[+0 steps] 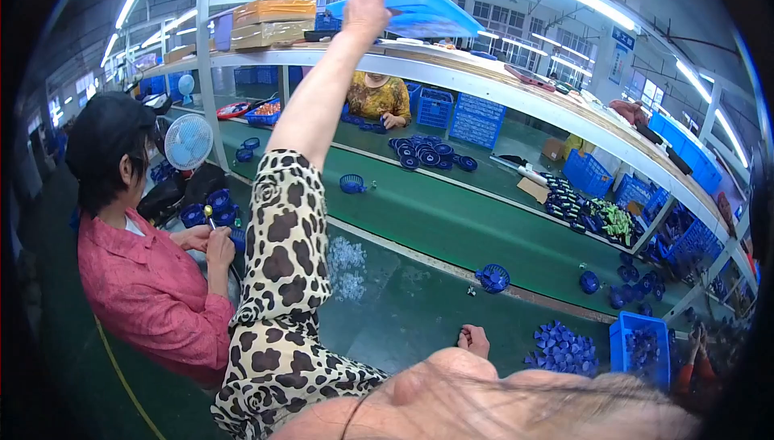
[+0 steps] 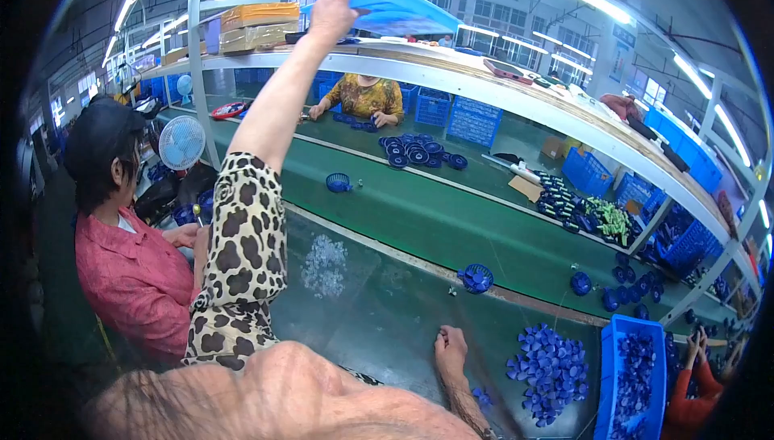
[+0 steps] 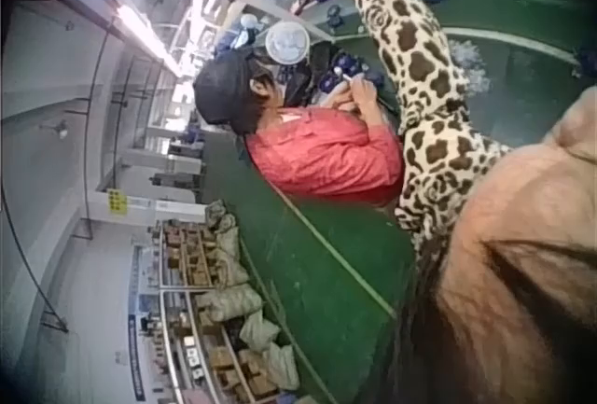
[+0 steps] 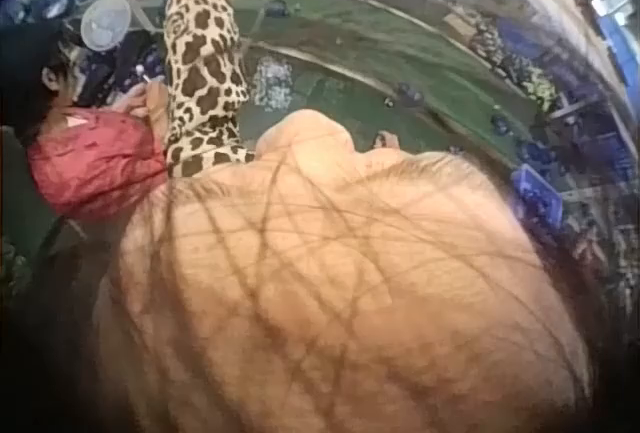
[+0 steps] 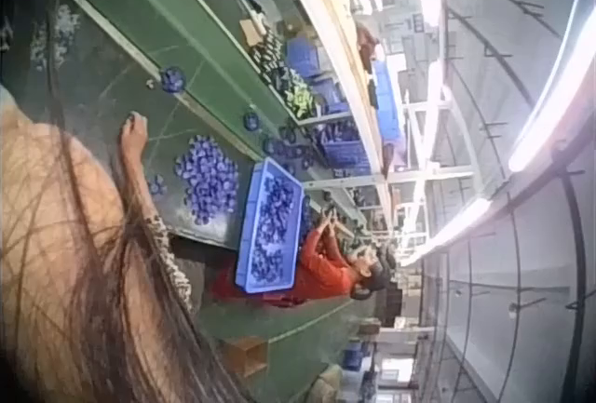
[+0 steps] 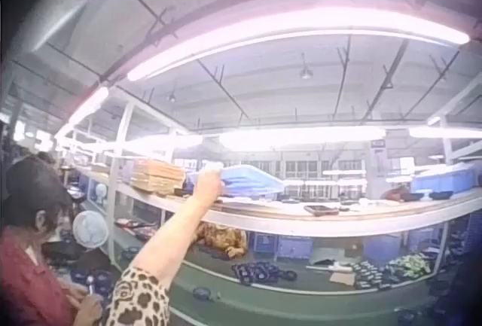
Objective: Assembling small plastic components for portable fans on a factory assembly line.
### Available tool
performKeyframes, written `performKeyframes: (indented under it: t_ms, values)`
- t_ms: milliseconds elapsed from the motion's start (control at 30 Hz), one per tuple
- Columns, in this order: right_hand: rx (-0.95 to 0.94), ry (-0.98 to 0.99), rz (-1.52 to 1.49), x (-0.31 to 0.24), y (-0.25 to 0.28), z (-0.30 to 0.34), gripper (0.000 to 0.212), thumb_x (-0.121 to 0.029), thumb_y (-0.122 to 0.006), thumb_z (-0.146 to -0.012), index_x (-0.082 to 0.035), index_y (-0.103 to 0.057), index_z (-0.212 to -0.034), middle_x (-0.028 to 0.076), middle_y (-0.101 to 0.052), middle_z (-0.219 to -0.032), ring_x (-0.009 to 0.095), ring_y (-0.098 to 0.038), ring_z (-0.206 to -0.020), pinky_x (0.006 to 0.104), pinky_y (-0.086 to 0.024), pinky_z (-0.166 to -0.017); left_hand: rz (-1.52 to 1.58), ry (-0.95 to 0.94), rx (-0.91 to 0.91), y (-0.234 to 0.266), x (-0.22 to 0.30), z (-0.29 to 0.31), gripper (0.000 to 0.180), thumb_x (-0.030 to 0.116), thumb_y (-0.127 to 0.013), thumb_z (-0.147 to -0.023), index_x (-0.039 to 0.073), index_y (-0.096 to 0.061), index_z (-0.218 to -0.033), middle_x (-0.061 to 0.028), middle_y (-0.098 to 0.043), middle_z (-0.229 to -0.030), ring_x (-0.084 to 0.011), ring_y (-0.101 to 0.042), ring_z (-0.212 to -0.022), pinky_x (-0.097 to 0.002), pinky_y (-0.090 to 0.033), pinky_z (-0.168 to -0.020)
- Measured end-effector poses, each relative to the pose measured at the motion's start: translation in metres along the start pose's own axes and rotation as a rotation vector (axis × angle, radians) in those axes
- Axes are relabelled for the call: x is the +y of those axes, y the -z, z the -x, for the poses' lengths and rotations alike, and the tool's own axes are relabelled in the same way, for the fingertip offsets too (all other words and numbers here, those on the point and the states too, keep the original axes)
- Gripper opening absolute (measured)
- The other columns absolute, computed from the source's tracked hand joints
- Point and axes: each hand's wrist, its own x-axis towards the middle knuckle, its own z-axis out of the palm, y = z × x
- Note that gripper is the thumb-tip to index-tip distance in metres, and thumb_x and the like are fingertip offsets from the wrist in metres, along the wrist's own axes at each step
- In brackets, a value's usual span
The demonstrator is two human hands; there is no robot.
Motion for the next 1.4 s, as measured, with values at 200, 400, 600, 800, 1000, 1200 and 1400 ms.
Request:
performKeyframes:
  t_ms: [200,400,600,800,1000,1200,1400]
  values:
    - [0.025,-0.002,-0.001,-0.001,0.011,-0.002,0.019,0.000,-0.061,-0.075,-0.003,-0.061,-0.094,0.011,-0.056,-0.080,0.023,-0.058,-0.068,0.0340,-0.048,-0.063,-0.028,-0.034,0.040,0.001,-0.011,0.001,0.029,0.013,-0.075,-0.067,0.008,-0.060,-0.092,-0.0160,-0.059,-0.089,-0.0351,-0.061,-0.085,-0.0431,-0.052,-0.071]
    - [0.034,0.016,0.000,0.001,0.005,-0.007,0.020,0.000,-0.062,-0.075,-0.002,-0.061,-0.095,0.011,-0.056,-0.080,0.022,-0.057,-0.066,0.0325,-0.048,-0.062,-0.077,0.028,-0.073,-0.019,-0.035,0.024,0.030,0.018,-0.076,-0.069,0.009,-0.059,-0.092,-0.0152,-0.059,-0.092,-0.0340,-0.061,-0.088,-0.0435,-0.052,-0.074]
    - [0.021,0.016,0.003,-0.005,0.003,-0.017,0.019,0.001,-0.061,-0.076,-0.002,-0.061,-0.095,0.011,-0.057,-0.081,0.021,-0.058,-0.066,0.0315,-0.048,-0.060,-0.122,0.042,-0.191,-0.037,-0.073,0.040,0.019,0.004,-0.058,-0.077,0.005,-0.058,-0.095,-0.0211,-0.058,-0.097,-0.0384,-0.060,-0.092,-0.0458,-0.050,-0.079]
    - [0.001,0.015,0.014,0.002,0.005,-0.023,0.020,0.000,-0.060,-0.077,-0.002,-0.061,-0.096,0.011,-0.057,-0.082,0.022,-0.058,-0.067,0.0326,-0.048,-0.062,-0.074,0.059,-0.293,-0.041,-0.081,0.048,0.026,0.000,-0.050,-0.077,0.004,-0.058,-0.101,-0.0250,-0.056,-0.101,-0.0418,-0.058,-0.095,-0.0477,-0.048,-0.081]
    - [0.017,-0.002,-0.009,0.001,0.006,-0.024,0.021,0.000,-0.060,-0.076,-0.003,-0.061,-0.097,0.011,-0.057,-0.081,0.022,-0.057,-0.066,0.0326,-0.047,-0.062,-0.054,0.079,-0.316,-0.033,-0.074,0.049,0.038,0.002,-0.050,-0.078,0.011,-0.059,-0.114,-0.0202,-0.055,-0.111,-0.0398,-0.057,-0.102,-0.0454,-0.047,-0.085]
    - [0.019,0.013,-0.003,-0.004,0.010,-0.024,0.019,0.001,-0.060,-0.076,-0.002,-0.061,-0.094,0.011,-0.057,-0.080,0.022,-0.057,-0.066,0.0328,-0.047,-0.061,-0.032,0.048,-0.129,-0.030,-0.076,0.044,0.042,0.001,-0.048,-0.076,0.011,-0.058,-0.116,-0.0175,-0.055,-0.113,-0.0368,-0.057,-0.103,-0.0439,-0.047,-0.087]
    - [0.014,0.052,-0.014,-0.003,0.007,-0.023,0.019,0.002,-0.060,-0.076,-0.002,-0.061,-0.094,0.011,-0.057,-0.081,0.022,-0.058,-0.065,0.0328,-0.048,-0.061,0.044,0.210,0.229,0.006,-0.101,0.041,0.030,0.003,-0.049,-0.074,0.003,-0.063,-0.101,-0.0185,-0.060,-0.104,-0.0332,-0.058,-0.099,-0.0408,-0.046,-0.087]
